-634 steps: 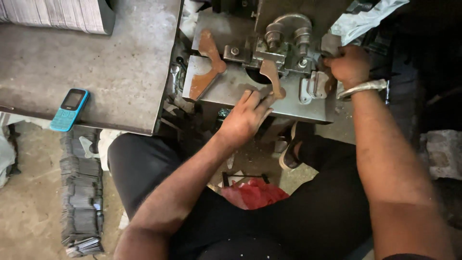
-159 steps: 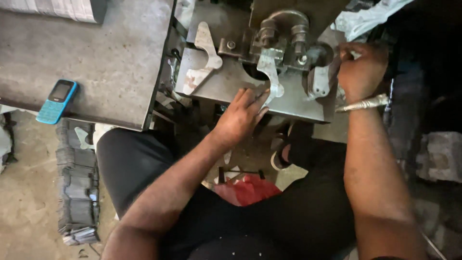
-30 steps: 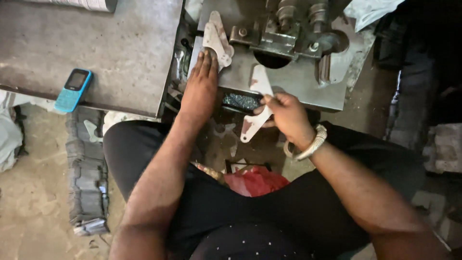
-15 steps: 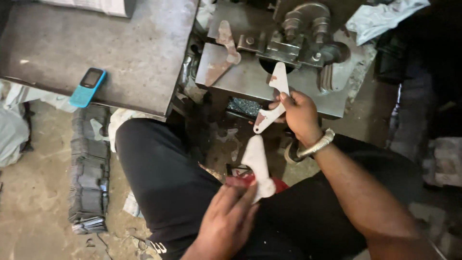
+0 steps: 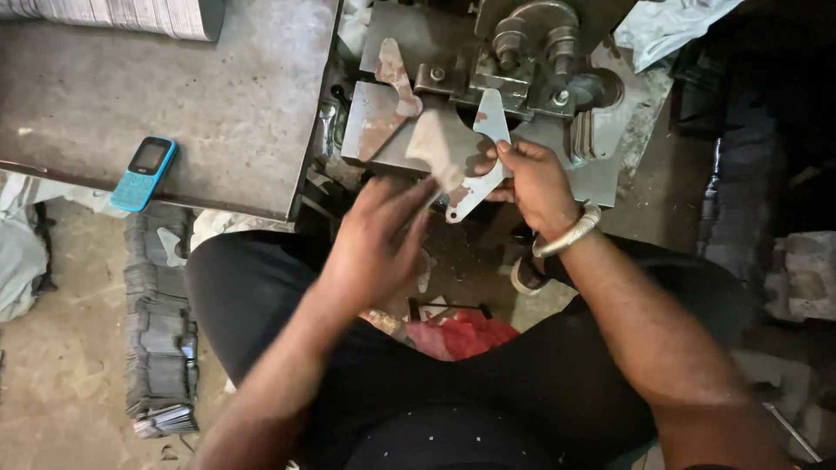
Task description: Operator places metal blanks into a stamping press and removes the finished stamped parts.
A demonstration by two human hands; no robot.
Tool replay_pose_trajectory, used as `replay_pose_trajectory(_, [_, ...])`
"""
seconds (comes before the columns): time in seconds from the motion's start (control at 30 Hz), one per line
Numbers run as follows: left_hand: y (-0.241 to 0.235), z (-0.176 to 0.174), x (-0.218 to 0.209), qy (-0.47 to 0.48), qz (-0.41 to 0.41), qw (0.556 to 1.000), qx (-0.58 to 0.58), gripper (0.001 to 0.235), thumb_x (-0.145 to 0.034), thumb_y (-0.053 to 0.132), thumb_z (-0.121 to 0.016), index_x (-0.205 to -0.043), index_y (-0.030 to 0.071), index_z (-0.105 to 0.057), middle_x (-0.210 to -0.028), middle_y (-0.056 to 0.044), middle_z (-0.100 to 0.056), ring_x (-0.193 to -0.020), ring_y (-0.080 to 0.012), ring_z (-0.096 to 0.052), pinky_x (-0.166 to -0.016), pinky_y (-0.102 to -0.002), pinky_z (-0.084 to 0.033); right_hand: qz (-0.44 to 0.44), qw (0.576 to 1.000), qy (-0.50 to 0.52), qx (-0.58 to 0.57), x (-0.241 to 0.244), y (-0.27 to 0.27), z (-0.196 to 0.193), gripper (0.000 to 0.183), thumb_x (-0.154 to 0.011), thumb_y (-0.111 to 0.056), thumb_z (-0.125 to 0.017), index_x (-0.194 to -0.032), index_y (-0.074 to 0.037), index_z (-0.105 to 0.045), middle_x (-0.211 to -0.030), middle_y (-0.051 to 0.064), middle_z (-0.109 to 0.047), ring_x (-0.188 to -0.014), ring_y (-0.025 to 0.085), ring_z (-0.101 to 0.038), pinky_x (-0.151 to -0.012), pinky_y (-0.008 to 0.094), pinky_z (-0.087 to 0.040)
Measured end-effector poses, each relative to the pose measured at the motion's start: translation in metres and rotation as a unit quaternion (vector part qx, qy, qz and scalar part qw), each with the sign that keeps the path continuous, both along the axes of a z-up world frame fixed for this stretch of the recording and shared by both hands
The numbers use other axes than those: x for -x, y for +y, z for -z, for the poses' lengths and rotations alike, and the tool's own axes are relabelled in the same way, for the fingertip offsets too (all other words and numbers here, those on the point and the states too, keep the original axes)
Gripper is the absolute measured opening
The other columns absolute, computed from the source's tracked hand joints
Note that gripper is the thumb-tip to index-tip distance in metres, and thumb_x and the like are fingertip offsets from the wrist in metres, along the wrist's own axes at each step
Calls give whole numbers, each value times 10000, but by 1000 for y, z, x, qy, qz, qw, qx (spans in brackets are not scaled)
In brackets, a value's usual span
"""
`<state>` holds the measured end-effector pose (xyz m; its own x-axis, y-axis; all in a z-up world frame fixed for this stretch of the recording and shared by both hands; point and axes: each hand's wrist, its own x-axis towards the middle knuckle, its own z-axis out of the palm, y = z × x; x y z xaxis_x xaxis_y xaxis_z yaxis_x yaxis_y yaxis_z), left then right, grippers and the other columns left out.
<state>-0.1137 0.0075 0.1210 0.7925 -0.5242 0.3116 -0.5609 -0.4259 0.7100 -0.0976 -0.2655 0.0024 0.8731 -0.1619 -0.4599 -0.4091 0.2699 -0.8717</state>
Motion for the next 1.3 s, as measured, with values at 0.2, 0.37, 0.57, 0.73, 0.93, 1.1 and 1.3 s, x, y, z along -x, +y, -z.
replay_pose_trajectory(0.2, [-28, 24, -75, -92, 65, 994, -8, 322, -983, 114, -706, -1298, 49, -686, -1182, -174, -680, -1097, -358, -646, -956, -446, -538, 36, 999, 21, -14, -4, -10, 5, 216, -1052, -267, -564, -1039, -73, -659, -907, 94, -768, -802, 199, -753, -633, 345, -612])
replay_pose_trajectory(0.37, [-30, 52, -79, -81, 64, 994, -33, 298, -964, 126, -708, -1249, 41, -707, -1124, -170, -680, -1079, -372, -635, -957, -450, -526, 19, 1000, 12, 11, -22, -24, 11, 200, -1060, -238, -576, -1044, -54, -652, -895, 104, -751, -748, 203, -742, -581, 326, -604])
replay_pose_trajectory(0.57, [-36, 47, -78, -118, 124, 985, -27, 306, -917, 131, -729, -1197, 9, -706, -1112, -142, -678, -1057, -341, -634, -953, -423, -530, 29, 999, 11, 16, -26, -24, 19, 227, -1061, -236, -579, -1033, -38, -687, -851, 67, -733, -681, 177, -711, -554, 319, -600])
replay_pose_trajectory(0.73, [-40, 56, -72, -152, 150, 977, -11, 259, -958, 144, -751, -1181, 19, -703, -1103, -129, -665, -1037, -323, -625, -954, -410, -532, 28, 999, -20, -1, -17, -24, 23, 215, -1068, -246, -590, -1044, -59, -693, -861, 50, -716, -679, 153, -686, -570, 299, -582])
replay_pose_trajectory(0.93, [-52, 72, -69, -129, 187, 974, -17, 387, -908, 139, -746, -1275, 30, -685, -1147, -137, -640, -1073, -330, -605, -987, -423, -518, 41, 996, -27, -71, -1, -34, 8, 141, -1062, -182, -656, -1068, -41, -665, -956, 54, -722, -794, 146, -699, -707, 301, -616])
replay_pose_trajectory(1.1, [-71, 91, -60, -165, 166, 971, -47, 455, -889, 150, -705, -1316, 2, -652, -1270, -164, -638, -1139, -349, -572, -1017, -418, -504, -31, 933, 46, 355, 38, -37, -67, 124, -998, -135, -653, -1054, -49, -722, -926, 59, -777, -768, 167, -741, -641, 306, -587])
replay_pose_trajectory(1.3, [-105, 109, -51, -242, 105, 962, -75, 370, -992, 173, -658, -1297, -34, -623, -1300, -141, -625, -1175, -321, -557, -1071, -418, -467, 124, 846, -25, 517, 42, -123, -81, 149, -1115, -192, -713, -1145, -56, -766, -905, 60, -750, -741, 130, -722, -636, 292, -554])
